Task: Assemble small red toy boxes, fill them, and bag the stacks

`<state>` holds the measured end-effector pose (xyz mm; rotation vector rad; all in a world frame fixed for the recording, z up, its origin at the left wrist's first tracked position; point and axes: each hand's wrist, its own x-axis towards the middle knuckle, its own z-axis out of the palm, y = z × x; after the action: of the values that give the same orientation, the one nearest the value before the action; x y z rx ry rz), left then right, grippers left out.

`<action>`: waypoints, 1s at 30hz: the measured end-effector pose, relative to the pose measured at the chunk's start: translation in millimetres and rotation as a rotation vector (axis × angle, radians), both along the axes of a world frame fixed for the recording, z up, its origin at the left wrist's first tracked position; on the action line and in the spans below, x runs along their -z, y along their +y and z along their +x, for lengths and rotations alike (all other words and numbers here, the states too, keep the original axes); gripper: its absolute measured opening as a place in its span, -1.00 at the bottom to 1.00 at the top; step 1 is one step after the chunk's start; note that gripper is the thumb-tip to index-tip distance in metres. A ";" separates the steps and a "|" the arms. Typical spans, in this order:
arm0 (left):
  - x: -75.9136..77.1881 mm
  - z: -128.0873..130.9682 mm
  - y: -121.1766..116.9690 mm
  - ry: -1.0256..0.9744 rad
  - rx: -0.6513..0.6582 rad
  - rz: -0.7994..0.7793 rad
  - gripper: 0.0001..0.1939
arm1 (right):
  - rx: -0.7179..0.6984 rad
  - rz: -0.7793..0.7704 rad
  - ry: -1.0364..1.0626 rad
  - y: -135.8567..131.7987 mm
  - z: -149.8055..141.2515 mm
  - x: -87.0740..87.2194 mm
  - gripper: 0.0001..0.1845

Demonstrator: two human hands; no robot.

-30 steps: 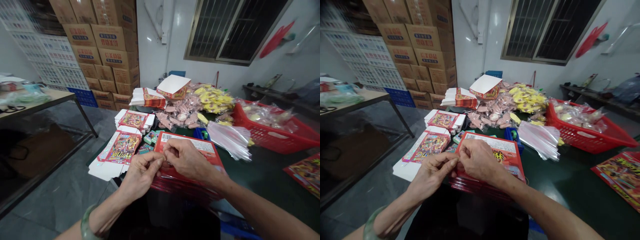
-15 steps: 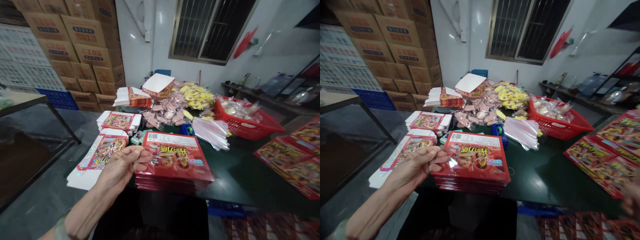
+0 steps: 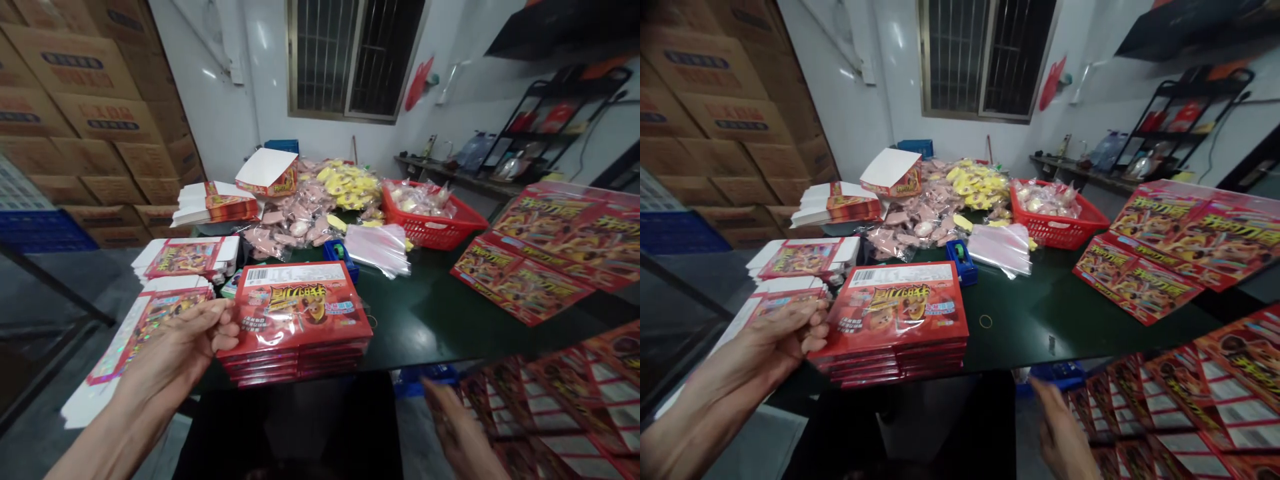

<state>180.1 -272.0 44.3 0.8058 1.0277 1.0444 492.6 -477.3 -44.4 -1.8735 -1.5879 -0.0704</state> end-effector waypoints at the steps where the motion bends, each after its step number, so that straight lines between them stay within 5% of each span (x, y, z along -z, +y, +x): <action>1: -0.9 0.6 -0.3 -0.001 0.001 -0.005 -0.82 | -0.018 -0.001 0.026 13.8 -1.7 0.3 -0.66; 6: -3.8 2.7 -0.9 0.006 -0.006 0.000 -0.80 | -0.119 0.091 0.128 86.9 -28.7 -39.8 -0.29; 10: -1.4 1.7 1.7 0.026 -0.016 0.000 -0.78 | -0.197 0.144 0.266 125.3 -45.3 -63.9 -0.71; 12: -0.2 0.9 3.1 0.034 -0.017 0.006 -0.79 | -0.254 0.148 0.389 136.6 -45.0 -66.7 -0.88; 18: -3.3 -2.8 4.3 0.079 0.037 0.059 -0.96 | -0.355 0.126 0.638 151.8 -41.7 -65.8 -0.77; 23: -7.0 -4.9 -1.7 0.375 -0.102 0.325 -0.89 | -0.286 0.115 0.594 156.6 -46.4 -64.7 -0.75; 30: -0.7 1.6 -3.3 0.144 -0.013 0.460 -0.65 | -0.213 0.097 0.565 156.0 -45.2 -56.6 -0.73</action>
<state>181.7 -275.3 45.0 1.2635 0.9224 1.2695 447.4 -321.3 12.2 -1.4647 -1.3418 0.4305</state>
